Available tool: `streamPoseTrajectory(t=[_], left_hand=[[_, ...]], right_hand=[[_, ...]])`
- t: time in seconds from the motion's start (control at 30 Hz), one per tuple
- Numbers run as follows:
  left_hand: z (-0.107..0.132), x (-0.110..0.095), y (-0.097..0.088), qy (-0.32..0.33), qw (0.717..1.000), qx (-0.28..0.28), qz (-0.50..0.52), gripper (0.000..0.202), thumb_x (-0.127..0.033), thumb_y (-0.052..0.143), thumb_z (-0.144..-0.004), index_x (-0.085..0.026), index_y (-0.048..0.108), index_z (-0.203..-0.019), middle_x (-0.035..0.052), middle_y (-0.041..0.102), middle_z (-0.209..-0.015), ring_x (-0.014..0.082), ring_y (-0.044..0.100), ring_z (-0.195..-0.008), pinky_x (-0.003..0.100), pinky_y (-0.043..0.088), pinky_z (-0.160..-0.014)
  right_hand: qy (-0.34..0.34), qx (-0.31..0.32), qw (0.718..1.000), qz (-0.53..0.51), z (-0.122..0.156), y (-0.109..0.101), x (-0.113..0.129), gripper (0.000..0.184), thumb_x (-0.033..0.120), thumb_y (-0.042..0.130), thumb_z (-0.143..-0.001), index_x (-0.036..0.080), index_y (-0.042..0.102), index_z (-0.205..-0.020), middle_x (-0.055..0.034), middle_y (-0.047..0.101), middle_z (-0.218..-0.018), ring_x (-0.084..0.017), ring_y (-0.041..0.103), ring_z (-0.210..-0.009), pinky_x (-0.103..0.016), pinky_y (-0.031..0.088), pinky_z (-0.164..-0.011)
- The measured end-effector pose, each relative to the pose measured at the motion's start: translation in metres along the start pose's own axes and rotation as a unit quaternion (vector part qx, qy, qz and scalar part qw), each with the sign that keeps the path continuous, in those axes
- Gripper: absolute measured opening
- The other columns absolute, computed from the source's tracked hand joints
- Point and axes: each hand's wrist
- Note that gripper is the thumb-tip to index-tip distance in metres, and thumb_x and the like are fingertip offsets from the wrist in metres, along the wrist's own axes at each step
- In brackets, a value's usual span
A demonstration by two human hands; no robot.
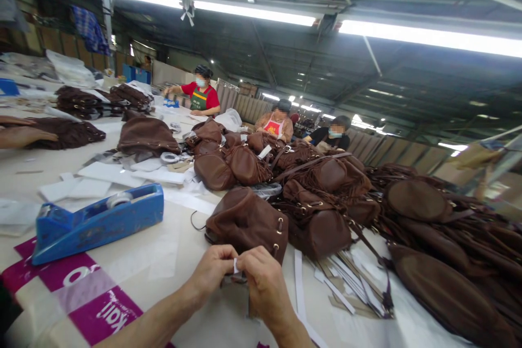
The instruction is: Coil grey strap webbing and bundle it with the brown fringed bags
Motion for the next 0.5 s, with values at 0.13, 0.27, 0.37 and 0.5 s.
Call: streamPoseTrajectory(t=[0.13, 0.27, 0.37, 0.5], left_hand=[[0.001, 0.001, 0.002, -0.030, 0.999, 0.015, 0.034, 0.015, -0.030, 0.059, -0.049, -0.016, 0.057, -0.053, -0.0029, 0.049, -0.051, 0.0122, 0.038, -0.054, 0.025, 0.029, -0.055], [0.002, -0.002, 0.002, -0.058, 0.996, 0.033, 0.055, 0.017, -0.030, 0.059, -0.049, -0.015, 0.058, -0.056, -0.0013, 0.053, -0.052, 0.0123, 0.041, -0.053, 0.025, 0.029, -0.055], [0.007, -0.008, 0.001, -0.061, 0.993, 0.076, 0.063, 0.021, -0.034, 0.063, -0.051, -0.015, 0.060, -0.059, 0.0000, 0.056, -0.056, 0.0135, 0.045, -0.057, 0.025, 0.032, -0.057], [0.018, -0.014, 0.001, -0.028, 0.988, 0.152, 0.015, 0.034, -0.049, 0.069, -0.062, -0.015, 0.066, -0.066, 0.0015, 0.060, -0.066, 0.0177, 0.051, -0.068, 0.026, 0.040, -0.063]], right_hand=[[-0.055, 0.036, 0.997, 0.033, 0.002, -0.007, 0.005, 0.023, 0.006, 0.041, -0.093, 0.021, 0.059, -0.090, -0.0065, 0.067, -0.090, -0.018, 0.057, -0.080, -0.029, 0.047, -0.067], [-0.045, 0.083, 0.995, 0.045, 0.008, -0.016, 0.011, 0.024, 0.003, 0.041, -0.089, 0.019, 0.058, -0.094, -0.0101, 0.065, -0.104, -0.020, 0.055, -0.091, -0.034, 0.050, -0.077], [-0.033, 0.081, 0.994, 0.069, 0.014, -0.023, 0.013, 0.020, 0.004, 0.044, -0.087, 0.018, 0.058, -0.090, -0.0098, 0.065, -0.103, -0.021, 0.055, -0.093, -0.035, 0.050, -0.080], [-0.059, 0.074, 0.978, 0.184, 0.025, -0.031, 0.019, 0.018, 0.012, 0.048, -0.090, 0.019, 0.058, -0.077, -0.0049, 0.069, -0.090, -0.017, 0.058, -0.082, -0.029, 0.051, -0.078]])
Point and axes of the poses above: each hand's wrist, its own z-axis away from the middle knuckle, its own y-axis out of the palm, x = y × z
